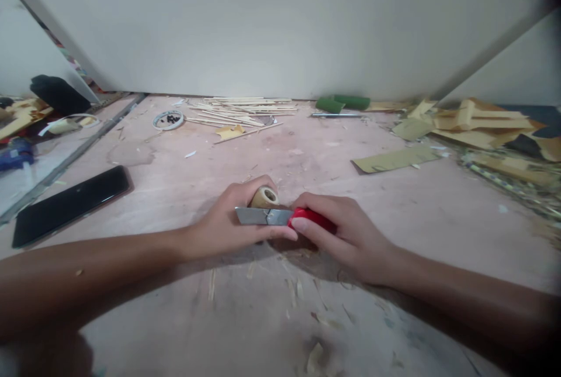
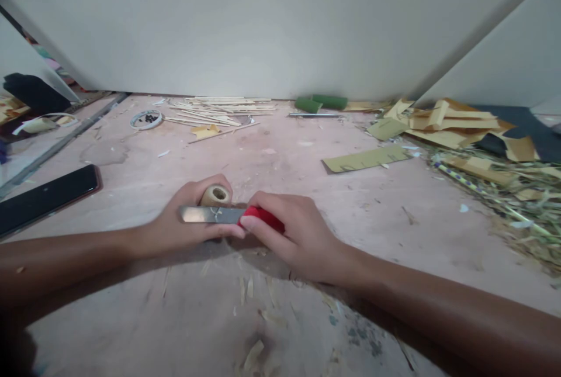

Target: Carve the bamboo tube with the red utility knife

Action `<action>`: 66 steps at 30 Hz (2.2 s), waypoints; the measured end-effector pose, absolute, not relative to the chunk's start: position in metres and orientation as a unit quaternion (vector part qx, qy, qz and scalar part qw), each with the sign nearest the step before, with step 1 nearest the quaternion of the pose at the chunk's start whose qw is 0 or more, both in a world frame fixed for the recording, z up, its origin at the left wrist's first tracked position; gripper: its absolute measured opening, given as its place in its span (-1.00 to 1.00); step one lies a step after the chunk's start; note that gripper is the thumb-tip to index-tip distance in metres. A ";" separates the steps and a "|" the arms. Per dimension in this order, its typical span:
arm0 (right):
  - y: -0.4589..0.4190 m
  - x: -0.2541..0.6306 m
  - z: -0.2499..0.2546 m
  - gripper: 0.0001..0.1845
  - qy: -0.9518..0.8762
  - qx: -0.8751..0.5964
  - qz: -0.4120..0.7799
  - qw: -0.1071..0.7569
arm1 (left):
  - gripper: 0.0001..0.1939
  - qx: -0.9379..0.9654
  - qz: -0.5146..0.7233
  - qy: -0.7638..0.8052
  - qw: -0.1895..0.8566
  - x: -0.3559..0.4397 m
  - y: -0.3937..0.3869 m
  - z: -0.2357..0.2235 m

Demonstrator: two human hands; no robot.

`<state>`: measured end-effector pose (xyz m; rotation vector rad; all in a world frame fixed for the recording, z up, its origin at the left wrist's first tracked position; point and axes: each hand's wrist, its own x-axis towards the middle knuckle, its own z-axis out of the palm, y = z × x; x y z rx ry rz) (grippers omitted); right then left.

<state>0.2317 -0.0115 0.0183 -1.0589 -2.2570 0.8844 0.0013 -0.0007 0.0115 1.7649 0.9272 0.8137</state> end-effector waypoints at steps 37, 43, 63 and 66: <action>-0.011 0.233 0.016 -0.63 -0.832 -0.392 0.302 0.249 | -0.56 0.709 0.346 0.403 0.464 0.000 -0.003 0.014; -0.011 0.232 0.016 -0.62 -0.832 -0.394 0.300 0.251 | -0.55 0.707 0.348 0.403 0.465 0.001 -0.004 0.013; -0.011 0.232 0.016 -0.63 -0.831 -0.398 0.299 0.248 | -0.56 0.709 0.346 0.398 0.468 0.001 -0.004 0.014; -0.011 0.233 0.016 -0.63 -0.833 -0.399 0.297 0.243 | -0.56 0.713 0.344 0.386 0.475 0.001 -0.004 0.014</action>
